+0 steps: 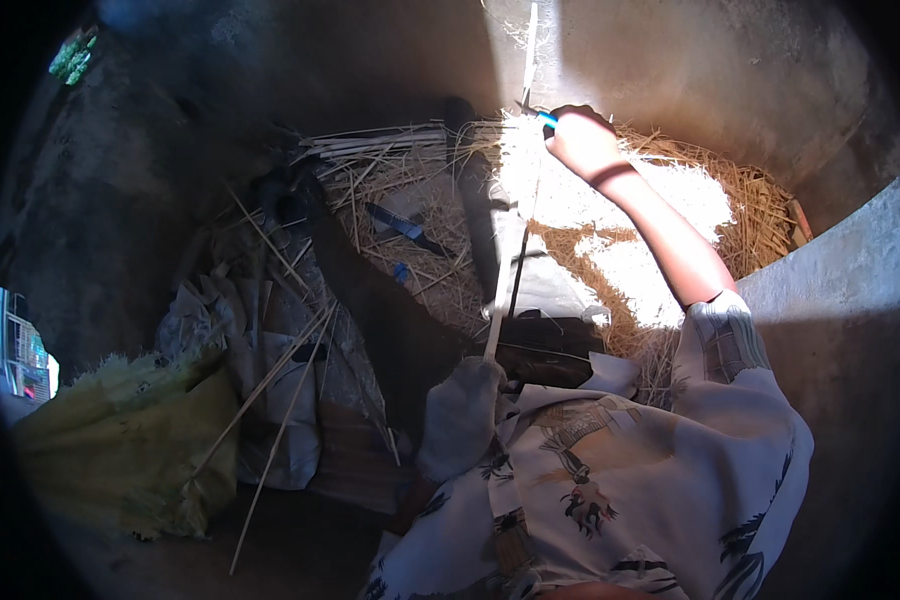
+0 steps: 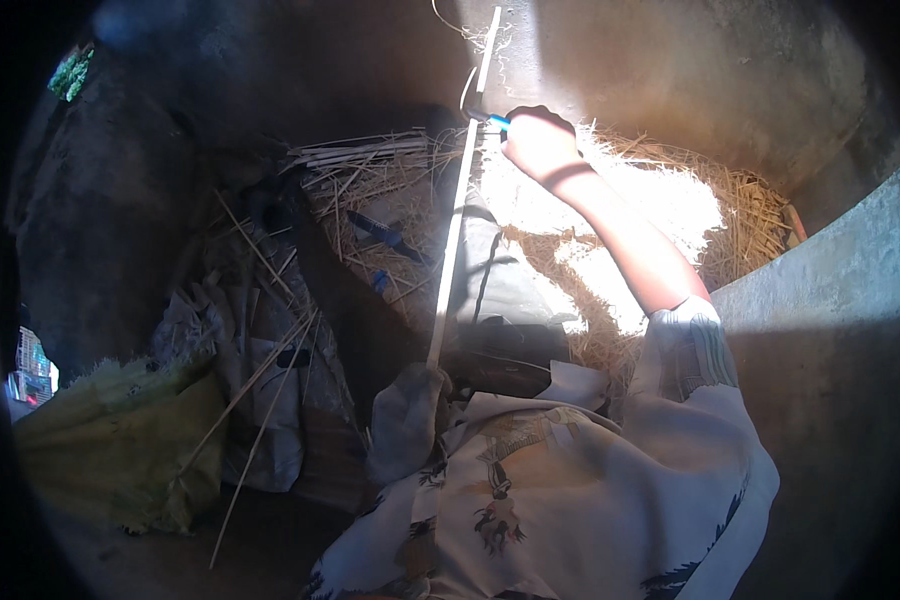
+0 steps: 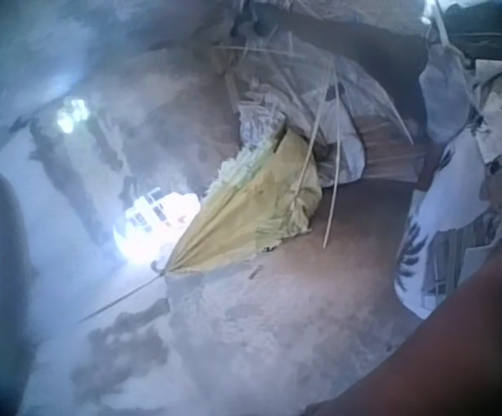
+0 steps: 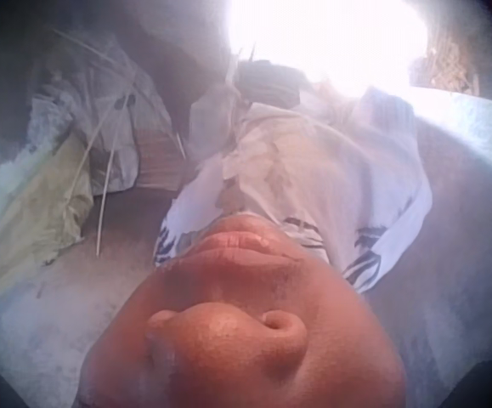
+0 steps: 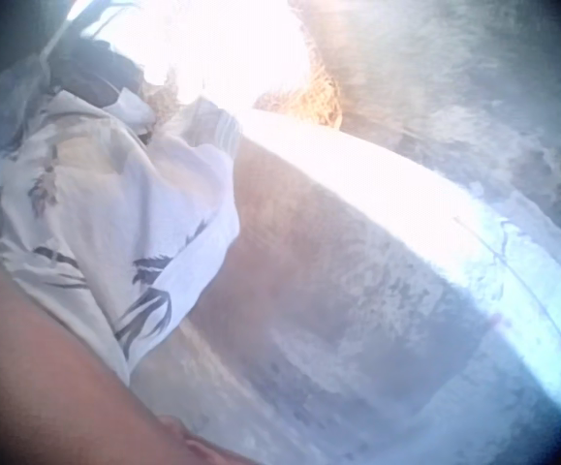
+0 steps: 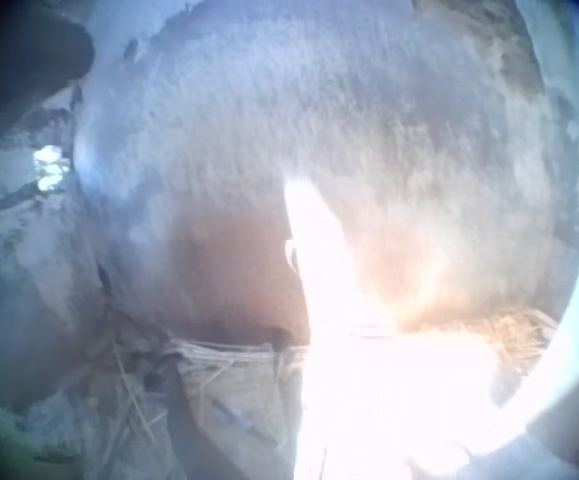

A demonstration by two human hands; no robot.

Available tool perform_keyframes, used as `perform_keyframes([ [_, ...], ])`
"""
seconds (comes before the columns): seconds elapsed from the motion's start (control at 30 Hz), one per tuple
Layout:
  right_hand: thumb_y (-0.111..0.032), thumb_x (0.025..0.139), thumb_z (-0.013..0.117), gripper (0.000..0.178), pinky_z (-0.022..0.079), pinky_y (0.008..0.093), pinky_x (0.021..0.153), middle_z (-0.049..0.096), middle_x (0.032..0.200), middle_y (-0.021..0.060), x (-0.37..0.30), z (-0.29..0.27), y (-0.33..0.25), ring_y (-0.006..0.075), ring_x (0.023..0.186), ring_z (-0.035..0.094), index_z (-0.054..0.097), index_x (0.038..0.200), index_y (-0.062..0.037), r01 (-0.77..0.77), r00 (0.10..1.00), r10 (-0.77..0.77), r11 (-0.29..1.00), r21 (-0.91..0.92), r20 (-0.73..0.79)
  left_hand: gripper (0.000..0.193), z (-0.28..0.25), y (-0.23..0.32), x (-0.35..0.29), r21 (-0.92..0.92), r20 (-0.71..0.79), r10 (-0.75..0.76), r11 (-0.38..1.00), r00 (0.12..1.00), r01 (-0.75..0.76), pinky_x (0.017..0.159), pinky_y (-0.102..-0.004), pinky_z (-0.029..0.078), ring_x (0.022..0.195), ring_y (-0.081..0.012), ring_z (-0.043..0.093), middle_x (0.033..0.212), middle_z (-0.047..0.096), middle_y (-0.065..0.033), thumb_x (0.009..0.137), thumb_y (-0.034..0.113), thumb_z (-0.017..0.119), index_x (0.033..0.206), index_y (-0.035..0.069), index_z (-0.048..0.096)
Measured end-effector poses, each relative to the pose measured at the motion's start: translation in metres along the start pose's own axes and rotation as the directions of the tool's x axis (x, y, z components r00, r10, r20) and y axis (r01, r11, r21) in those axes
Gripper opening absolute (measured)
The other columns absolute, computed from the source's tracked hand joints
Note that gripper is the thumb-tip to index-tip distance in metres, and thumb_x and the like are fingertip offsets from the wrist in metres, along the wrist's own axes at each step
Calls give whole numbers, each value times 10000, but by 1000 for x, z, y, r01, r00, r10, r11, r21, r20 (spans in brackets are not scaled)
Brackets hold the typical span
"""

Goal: The person sits on the ground and uses a knife to shave thin strips from bamboo sticks. They hold the sticks with gloved hands and repeatedly scrape the surface to remove the outer layer, creating a pile of shavings.

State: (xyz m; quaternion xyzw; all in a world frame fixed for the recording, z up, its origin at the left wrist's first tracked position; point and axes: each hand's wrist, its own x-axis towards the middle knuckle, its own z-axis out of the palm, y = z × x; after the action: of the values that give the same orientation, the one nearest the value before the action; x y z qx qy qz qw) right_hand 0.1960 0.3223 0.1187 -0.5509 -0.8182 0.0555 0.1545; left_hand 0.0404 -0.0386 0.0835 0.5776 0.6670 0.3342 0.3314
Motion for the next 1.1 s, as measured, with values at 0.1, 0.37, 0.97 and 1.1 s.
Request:
perform_keyframes([
  [0.1, -208, 754, 686, 252, 578, 447, 698, 704, 789, 184, -60, 40, -8, 341, 751, 716, 724, 929, -30, 322, 940, -292, 931, -170, 177, 109, -4, -3, 13, 23, 5, 132, 991, 991, -132, 644, -471, 542, 759, -358, 667, 951, 622, -162, 921, 59, 553, 1025, 64, 585],
  [0.37, -168, 803, 633, 118, 527, 407, 539, 648, 678, 137, -50, 12, -19, 295, 596, 657, 685, 775, -66, 345, 917, -375, 918, -197, -140, 152, -3, 8, -4, 4, 5, 119, 993, 993, -119, 625, -467, 544, 733, -367, 661, 927, 609, -164, 896, 23, 561, 1043, 62, 573],
  [0.97, -115, 694, 640, 82, 454, 399, 476, 552, 601, 155, -47, 49, -13, 285, 522, 566, 605, 659, -48, 418, 854, -483, 858, -299, -191, 156, -1, 2, -8, 103, -70, 240, 967, 968, -233, 602, -479, 524, 728, -383, 643, 912, 585, -174, 892, 25, 559, 1046, 45, 568],
  [1.1, -97, 751, 622, 83, 533, 423, 581, 654, 735, 169, -59, 15, -36, 318, 670, 668, 666, 801, -47, 376, 836, -458, 879, -292, -304, 151, -5, 3, -8, 119, -82, 304, 948, 949, -294, 588, -465, 524, 708, -372, 643, 905, 587, -173, 896, 33, 567, 1046, 47, 570],
])
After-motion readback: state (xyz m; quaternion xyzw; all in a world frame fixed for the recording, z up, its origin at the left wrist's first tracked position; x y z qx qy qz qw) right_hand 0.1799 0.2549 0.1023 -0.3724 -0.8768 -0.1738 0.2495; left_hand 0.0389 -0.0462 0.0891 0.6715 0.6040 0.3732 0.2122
